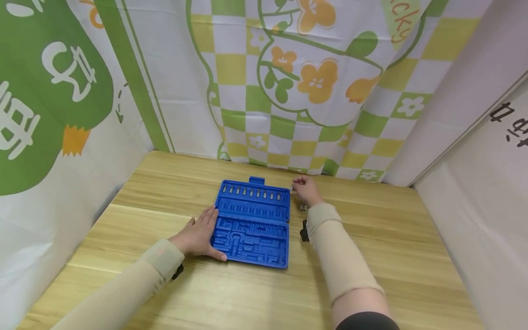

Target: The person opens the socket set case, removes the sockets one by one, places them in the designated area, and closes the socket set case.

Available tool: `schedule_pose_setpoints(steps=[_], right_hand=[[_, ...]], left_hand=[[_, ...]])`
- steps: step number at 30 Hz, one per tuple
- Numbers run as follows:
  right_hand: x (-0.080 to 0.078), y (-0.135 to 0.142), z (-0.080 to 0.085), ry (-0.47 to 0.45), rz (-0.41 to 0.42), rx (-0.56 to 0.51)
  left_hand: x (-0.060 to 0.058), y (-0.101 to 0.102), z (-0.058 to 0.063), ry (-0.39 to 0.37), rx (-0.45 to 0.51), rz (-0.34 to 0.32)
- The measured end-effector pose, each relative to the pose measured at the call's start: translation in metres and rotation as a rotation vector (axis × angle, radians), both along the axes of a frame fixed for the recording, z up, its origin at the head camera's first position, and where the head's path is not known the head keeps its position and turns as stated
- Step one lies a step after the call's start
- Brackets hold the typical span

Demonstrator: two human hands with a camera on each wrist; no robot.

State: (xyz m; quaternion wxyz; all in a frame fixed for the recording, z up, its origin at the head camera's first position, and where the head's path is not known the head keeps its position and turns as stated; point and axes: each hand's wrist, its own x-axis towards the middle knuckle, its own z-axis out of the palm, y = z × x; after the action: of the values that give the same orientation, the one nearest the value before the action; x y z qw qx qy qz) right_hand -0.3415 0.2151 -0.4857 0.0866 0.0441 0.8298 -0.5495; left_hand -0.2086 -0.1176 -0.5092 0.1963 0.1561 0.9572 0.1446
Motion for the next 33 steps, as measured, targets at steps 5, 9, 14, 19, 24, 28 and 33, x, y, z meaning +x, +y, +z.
schedule_pose_setpoints(steps=[5, 9, 14, 19, 24, 28, 33], right_hand=[[0.005, 0.016, 0.000, 0.028, -0.001, 0.044], [0.006, 0.028, 0.005, 0.026, -0.001, 0.092], [0.008, 0.044, 0.012, -0.014, 0.010, 0.101], [0.012, 0.058, 0.012, -0.050, 0.010, 0.083], [0.017, 0.063, 0.007, -0.123, 0.001, -0.020], [0.020, 0.063, 0.005, -0.166, 0.012, -0.069], [0.023, 0.062, 0.002, -0.205, 0.043, -0.037]], left_hand=[[0.001, 0.000, -0.002, 0.003, -0.002, -0.001], [0.003, -0.001, 0.002, -0.004, 0.010, 0.007], [0.005, 0.000, 0.004, -0.013, 0.015, 0.014], [0.004, 0.001, 0.004, -0.016, 0.013, 0.010], [0.004, 0.001, 0.003, -0.015, 0.011, 0.006], [0.003, 0.001, 0.002, -0.015, 0.003, 0.006], [0.002, 0.002, 0.003, -0.019, -0.003, 0.011]])
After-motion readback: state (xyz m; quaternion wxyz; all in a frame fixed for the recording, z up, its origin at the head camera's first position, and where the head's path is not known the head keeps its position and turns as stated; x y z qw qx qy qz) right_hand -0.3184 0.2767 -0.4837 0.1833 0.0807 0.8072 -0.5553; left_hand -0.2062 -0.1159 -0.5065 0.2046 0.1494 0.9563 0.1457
